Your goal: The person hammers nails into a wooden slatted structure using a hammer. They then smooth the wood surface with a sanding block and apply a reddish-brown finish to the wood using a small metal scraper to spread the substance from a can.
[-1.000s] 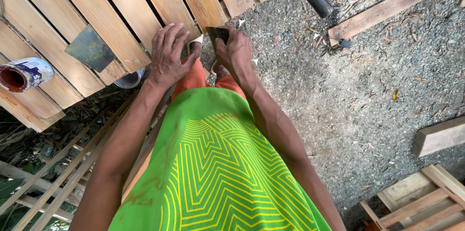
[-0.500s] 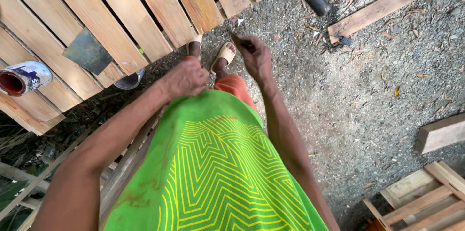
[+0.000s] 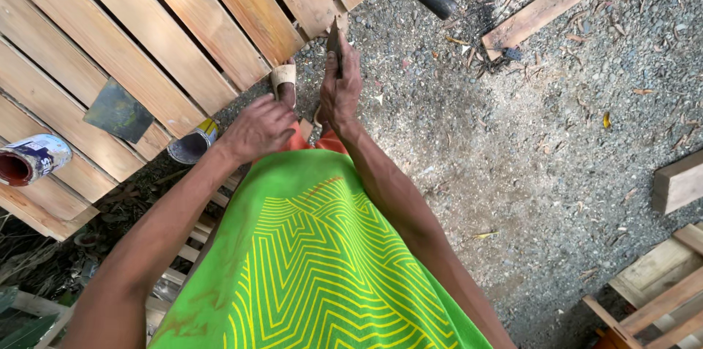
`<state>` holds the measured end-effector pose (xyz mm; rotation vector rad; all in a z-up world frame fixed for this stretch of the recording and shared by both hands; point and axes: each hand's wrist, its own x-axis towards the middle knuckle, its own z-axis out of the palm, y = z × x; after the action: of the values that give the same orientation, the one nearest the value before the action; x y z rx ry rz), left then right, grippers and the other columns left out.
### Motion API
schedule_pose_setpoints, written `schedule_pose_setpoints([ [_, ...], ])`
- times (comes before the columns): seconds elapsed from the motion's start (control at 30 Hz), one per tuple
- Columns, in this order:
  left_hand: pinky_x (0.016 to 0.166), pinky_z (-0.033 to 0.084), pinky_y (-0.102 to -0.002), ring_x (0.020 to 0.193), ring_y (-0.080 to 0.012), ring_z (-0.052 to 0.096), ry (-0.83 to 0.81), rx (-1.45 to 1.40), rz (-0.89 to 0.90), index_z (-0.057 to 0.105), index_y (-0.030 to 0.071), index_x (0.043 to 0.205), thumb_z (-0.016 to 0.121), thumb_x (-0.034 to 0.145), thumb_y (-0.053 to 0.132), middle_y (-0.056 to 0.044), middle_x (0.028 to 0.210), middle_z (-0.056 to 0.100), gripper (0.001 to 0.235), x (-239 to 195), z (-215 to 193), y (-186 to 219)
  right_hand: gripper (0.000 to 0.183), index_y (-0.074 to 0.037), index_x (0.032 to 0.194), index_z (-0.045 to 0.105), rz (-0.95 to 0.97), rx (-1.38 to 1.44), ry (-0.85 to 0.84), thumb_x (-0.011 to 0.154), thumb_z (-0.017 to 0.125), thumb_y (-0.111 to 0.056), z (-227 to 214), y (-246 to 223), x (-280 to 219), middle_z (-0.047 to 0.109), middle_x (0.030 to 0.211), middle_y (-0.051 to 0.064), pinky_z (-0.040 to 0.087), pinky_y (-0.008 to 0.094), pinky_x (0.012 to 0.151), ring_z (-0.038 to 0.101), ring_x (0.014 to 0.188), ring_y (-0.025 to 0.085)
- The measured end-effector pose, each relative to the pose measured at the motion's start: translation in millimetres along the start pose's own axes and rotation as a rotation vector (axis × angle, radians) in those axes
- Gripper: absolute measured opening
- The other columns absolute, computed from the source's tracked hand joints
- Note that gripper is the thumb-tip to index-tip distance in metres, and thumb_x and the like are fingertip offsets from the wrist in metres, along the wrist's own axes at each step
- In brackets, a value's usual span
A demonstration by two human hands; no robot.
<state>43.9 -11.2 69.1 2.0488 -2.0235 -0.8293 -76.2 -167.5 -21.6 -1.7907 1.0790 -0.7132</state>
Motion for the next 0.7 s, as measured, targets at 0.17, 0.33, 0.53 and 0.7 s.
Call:
schedule_pose_setpoints([
  [0.17, 0.113, 0.044, -0.047, 0.128, -0.0325, 0.056, 0.427, -0.019, -0.129, 0.067, 0.002, 0.125, 0.077, 0.086, 0.018, -0.014, 0.136, 0.060, 0.043, -4, -5, 0, 0.032, -0.014, 0.142, 0.054, -0.045, -0.110, 0.013, 0.109, 0.054, -0.015, -16, 5, -4, 0.066, 0.124, 0.013, 0.059, 0.042, 0.090, 0.069, 0.109, 0.029],
  [0.33, 0.110, 0.042, -0.047, 0.127, -0.0313, 0.054, 0.450, -0.033, -0.141, 0.067, 0.004, 0.127, 0.081, 0.087, 0.021, -0.012, 0.133, 0.058, 0.046, 32, -24, 12, 0.034, -0.013, 0.141, 0.055, -0.063, -0.181, -0.003, 0.106, 0.053, -0.013, -16, 22, 10, 0.066, 0.128, 0.016, 0.061, 0.041, 0.081, 0.070, 0.106, 0.029],
  [0.53, 0.110, 0.039, -0.049, 0.131, -0.0345, 0.048, 0.540, 0.022, -0.091, 0.064, 0.002, 0.133, 0.083, 0.088, 0.022, -0.015, 0.140, 0.054, 0.053, 79, -31, -3, 0.054, -0.006, 0.148, 0.050, -0.110, -0.640, -0.471, 0.094, 0.047, 0.002, 6, 74, 8, 0.062, 0.129, 0.021, 0.060, 0.042, 0.064, 0.066, 0.100, 0.037],
  [0.7, 0.117, 0.038, -0.046, 0.135, -0.0278, 0.049, 0.483, 0.338, -0.007, 0.065, 0.005, 0.136, 0.079, 0.098, 0.019, -0.011, 0.143, 0.054, 0.043, 133, -29, -34, 0.043, -0.010, 0.134, 0.057, 0.025, -0.692, -0.579, 0.091, 0.055, -0.013, 5, 113, -19, 0.063, 0.122, 0.022, 0.058, 0.051, 0.078, 0.063, 0.107, 0.043],
])
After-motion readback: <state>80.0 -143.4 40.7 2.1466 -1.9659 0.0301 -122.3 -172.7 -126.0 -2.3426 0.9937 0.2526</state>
